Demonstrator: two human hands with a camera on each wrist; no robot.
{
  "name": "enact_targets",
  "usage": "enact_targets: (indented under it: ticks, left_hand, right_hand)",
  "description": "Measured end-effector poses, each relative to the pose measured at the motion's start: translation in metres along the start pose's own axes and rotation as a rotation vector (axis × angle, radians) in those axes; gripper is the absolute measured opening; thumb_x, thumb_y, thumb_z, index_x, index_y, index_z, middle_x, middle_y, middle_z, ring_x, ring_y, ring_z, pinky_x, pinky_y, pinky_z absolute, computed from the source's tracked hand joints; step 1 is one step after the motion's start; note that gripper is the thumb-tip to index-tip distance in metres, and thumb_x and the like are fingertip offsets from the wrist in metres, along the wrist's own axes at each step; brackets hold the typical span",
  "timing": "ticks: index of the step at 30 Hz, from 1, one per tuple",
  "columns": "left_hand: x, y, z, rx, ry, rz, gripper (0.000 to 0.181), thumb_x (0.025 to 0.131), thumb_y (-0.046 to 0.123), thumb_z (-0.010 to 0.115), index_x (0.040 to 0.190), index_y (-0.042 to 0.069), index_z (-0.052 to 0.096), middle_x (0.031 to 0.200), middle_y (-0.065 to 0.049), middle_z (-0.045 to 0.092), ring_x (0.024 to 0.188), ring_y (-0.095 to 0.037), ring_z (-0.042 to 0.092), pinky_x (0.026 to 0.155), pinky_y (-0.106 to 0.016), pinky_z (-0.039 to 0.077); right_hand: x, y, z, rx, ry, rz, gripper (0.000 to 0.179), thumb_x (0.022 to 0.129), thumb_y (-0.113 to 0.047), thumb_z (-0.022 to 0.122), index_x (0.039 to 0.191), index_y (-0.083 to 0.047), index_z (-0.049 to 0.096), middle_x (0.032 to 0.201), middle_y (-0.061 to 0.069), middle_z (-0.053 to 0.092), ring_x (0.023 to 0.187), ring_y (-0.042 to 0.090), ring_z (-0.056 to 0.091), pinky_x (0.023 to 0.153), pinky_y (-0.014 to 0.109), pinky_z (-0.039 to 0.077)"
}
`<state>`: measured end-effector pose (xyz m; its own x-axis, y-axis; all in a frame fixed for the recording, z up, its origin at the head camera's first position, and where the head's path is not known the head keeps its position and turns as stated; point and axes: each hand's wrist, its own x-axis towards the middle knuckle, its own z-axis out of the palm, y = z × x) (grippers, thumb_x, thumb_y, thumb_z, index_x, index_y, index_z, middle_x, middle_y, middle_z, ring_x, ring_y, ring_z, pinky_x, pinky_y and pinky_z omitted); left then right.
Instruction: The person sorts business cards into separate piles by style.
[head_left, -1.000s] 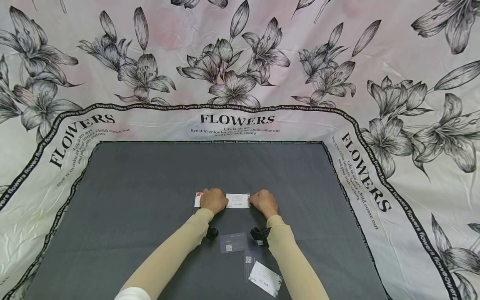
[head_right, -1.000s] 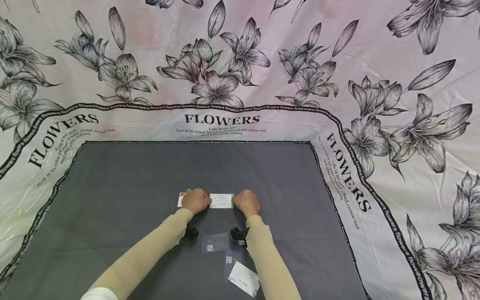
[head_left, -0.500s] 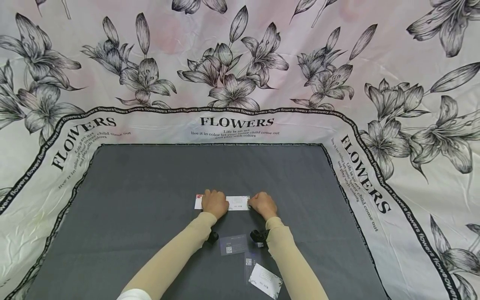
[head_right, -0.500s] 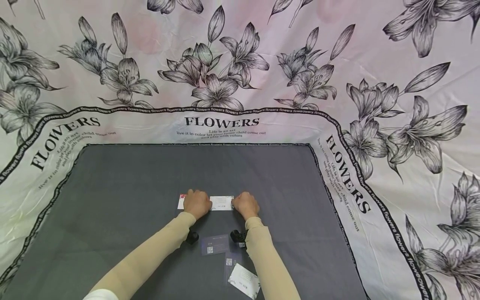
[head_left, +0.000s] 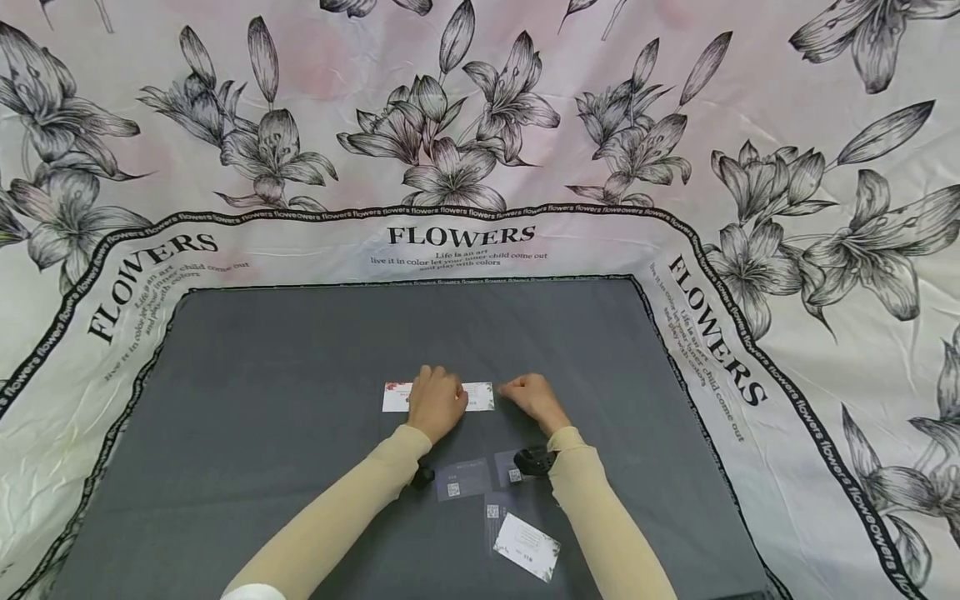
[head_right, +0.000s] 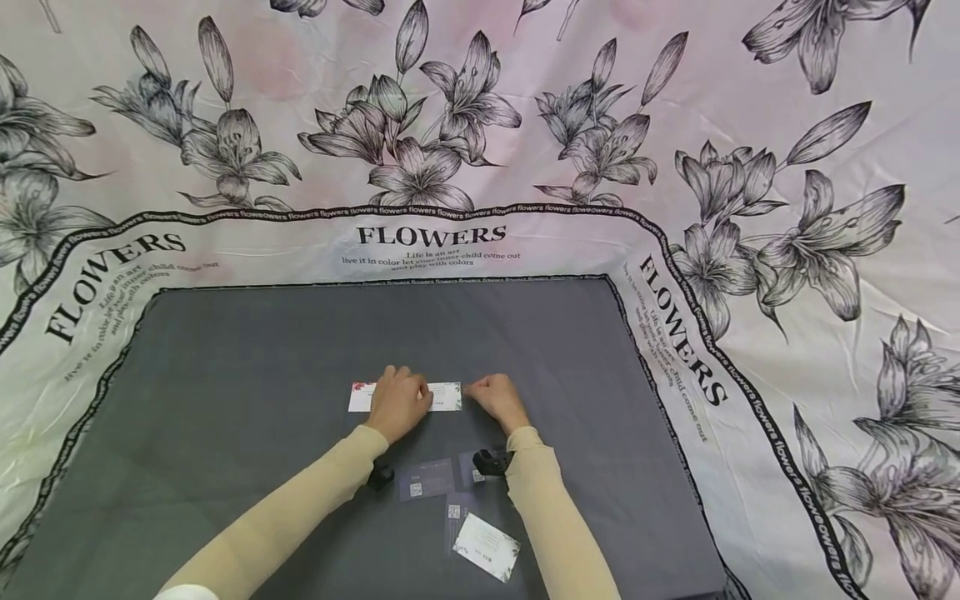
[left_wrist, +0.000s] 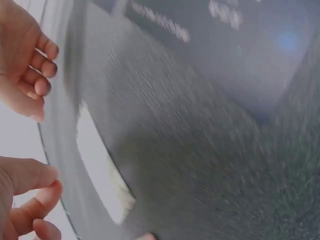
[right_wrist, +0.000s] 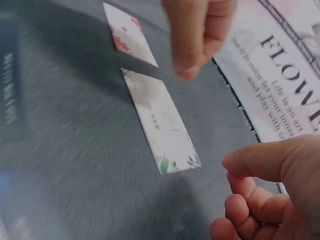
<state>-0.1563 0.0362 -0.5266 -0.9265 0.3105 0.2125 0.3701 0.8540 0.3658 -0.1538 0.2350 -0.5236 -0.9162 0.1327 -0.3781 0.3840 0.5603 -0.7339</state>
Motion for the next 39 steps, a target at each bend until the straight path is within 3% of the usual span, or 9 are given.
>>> enact_targets:
  ticks: [3,8,12,17,23,28,33,39]
  left_hand:
    - [-0.010,0.013,-0.007,-0.018,-0.033,0.098,0.013,0.086,0.025,0.076,0.077,0.016,0.073,0.078,-0.003,0.064,0.073,-0.021,0.047,0.068,-0.036,0.041]
    - [-0.040,0.033,-0.011,-0.075,-0.179,0.301,0.011,0.087,0.030,0.077,0.089,0.021,0.074,0.082,0.004,0.058,0.075,-0.013,0.038,0.068,-0.027,0.034]
    - [-0.064,0.046,-0.006,-0.073,-0.302,0.466,0.013,0.089,0.035,0.076,0.097,0.026,0.074,0.088,0.006,0.056,0.077,-0.007,0.028,0.069,-0.021,0.027]
    - [-0.085,0.055,-0.002,-0.021,-0.373,0.596,0.024,0.086,0.042,0.078,0.105,0.028,0.073,0.094,0.008,0.056,0.079,-0.004,0.026,0.070,-0.018,0.025]
    - [-0.097,0.063,0.001,0.086,-0.434,0.665,0.050,0.081,0.057,0.077,0.121,0.027,0.068,0.102,0.007,0.056,0.082,-0.005,0.027,0.072,-0.018,0.026]
    - [-0.102,0.065,0.001,0.108,-0.460,0.679,0.063,0.080,0.060,0.078,0.130,0.026,0.064,0.104,0.007,0.054,0.084,-0.007,0.027,0.073,-0.019,0.026]
    - [-0.106,0.065,0.001,0.156,-0.447,0.698,0.062,0.081,0.058,0.077,0.132,0.026,0.064,0.104,0.006,0.052,0.085,-0.008,0.026,0.074,-0.021,0.026]
    - [-0.110,0.064,0.005,0.162,-0.424,0.708,0.054,0.083,0.056,0.077,0.127,0.028,0.067,0.098,0.007,0.050,0.084,-0.009,0.026,0.073,-0.022,0.025]
  right_hand:
    - [-0.018,0.006,-0.007,-0.081,0.024,-0.061,0.021,0.089,-0.026,0.070,0.087,-0.006,0.078,0.087,0.002,0.071,0.071,0.012,0.051,0.063,0.026,0.040]
    - [-0.063,0.022,-0.012,-0.224,0.027,-0.182,0.014,0.090,-0.022,0.071,0.080,-0.013,0.074,0.072,-0.003,0.066,0.061,0.010,0.050,0.059,0.026,0.040]
    - [-0.093,0.047,-0.014,-0.269,-0.021,-0.230,0.016,0.091,-0.016,0.070,0.074,-0.015,0.069,0.063,-0.007,0.056,0.054,0.007,0.046,0.053,0.024,0.037]
    - [-0.122,0.076,-0.014,-0.337,-0.013,-0.251,0.020,0.090,-0.017,0.073,0.072,-0.019,0.064,0.067,-0.008,0.053,0.057,0.005,0.043,0.056,0.022,0.036]
    - [-0.156,0.093,-0.011,-0.411,-0.006,-0.273,0.015,0.085,-0.026,0.080,0.086,-0.023,0.065,0.079,-0.011,0.051,0.073,0.004,0.043,0.062,0.023,0.037]
    - [-0.178,0.098,-0.009,-0.483,0.022,-0.285,0.032,0.081,-0.031,0.084,0.106,-0.018,0.069,0.088,-0.009,0.054,0.080,0.005,0.045,0.064,0.024,0.040]
    - [-0.195,0.104,-0.008,-0.577,0.039,-0.292,0.051,0.078,-0.035,0.086,0.120,-0.014,0.068,0.095,-0.007,0.055,0.083,0.008,0.044,0.067,0.026,0.043]
    - [-0.206,0.112,-0.002,-0.658,0.086,-0.337,0.057,0.074,-0.038,0.089,0.121,-0.014,0.068,0.103,-0.004,0.055,0.085,0.008,0.042,0.071,0.027,0.044]
